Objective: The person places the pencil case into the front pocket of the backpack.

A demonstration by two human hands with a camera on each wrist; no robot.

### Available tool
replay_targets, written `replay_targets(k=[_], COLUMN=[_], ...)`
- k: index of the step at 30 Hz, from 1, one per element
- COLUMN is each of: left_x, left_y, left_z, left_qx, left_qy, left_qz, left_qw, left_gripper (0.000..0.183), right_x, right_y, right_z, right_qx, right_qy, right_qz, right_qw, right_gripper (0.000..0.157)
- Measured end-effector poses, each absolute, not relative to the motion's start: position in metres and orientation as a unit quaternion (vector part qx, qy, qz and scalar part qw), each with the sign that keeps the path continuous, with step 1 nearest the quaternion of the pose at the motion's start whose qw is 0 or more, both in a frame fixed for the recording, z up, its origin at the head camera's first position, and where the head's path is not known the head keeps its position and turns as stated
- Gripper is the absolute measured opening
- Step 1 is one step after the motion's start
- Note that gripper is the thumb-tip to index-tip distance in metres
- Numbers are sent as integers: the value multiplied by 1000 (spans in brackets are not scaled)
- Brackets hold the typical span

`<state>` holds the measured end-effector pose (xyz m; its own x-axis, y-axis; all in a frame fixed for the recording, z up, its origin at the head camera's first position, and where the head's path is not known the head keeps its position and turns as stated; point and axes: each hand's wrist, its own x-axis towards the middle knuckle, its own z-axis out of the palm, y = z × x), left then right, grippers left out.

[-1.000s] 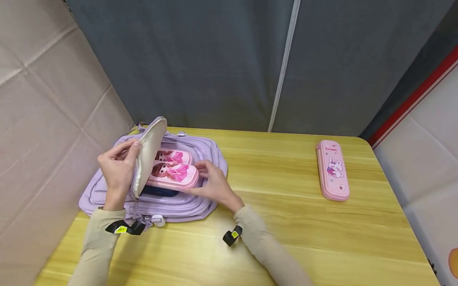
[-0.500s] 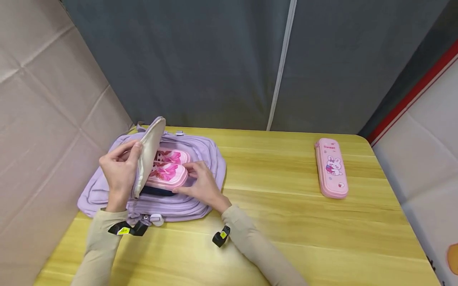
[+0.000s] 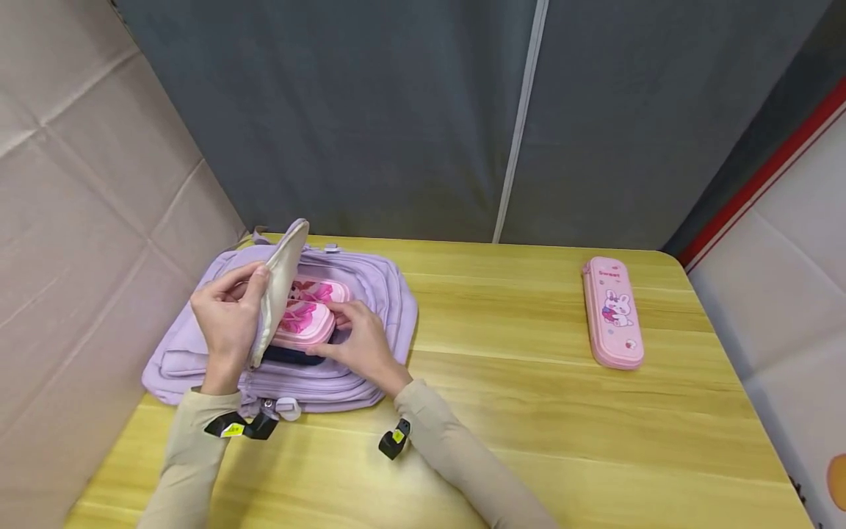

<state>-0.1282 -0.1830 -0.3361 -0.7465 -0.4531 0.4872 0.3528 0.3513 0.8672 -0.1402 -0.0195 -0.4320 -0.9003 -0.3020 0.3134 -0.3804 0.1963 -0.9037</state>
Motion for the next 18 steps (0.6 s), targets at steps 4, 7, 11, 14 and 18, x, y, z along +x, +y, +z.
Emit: replay_targets(k=[4, 7, 11, 14, 18], left_x=[-127, -127, -126, -127, -127], left_y=[-183, -183, -184, -185, -189], left_z=[-338, -338, -339, -339, -338], left_qx=[27, 24, 26, 29, 33], left_qy=[-736, -733, -734, -735, -740], left_qz=[-578, -580, -578, -576, -570], left_qw=[352, 354, 356, 358, 355], left_gripper=[16, 16, 16, 16, 16], right_x=[-139, -139, -139, -138, -136], right_y=[-26, -31, -35, -33, -20], right_z=[-431, -431, -432, -432, -431], right_qx=[213, 208, 204, 215, 240], right_qy=[-766, -760, -758, -752, -741], right_qz=[606, 615, 619, 623, 627], right_qw=[31, 29, 25, 12, -4], right_gripper=[73, 71, 71, 69, 63])
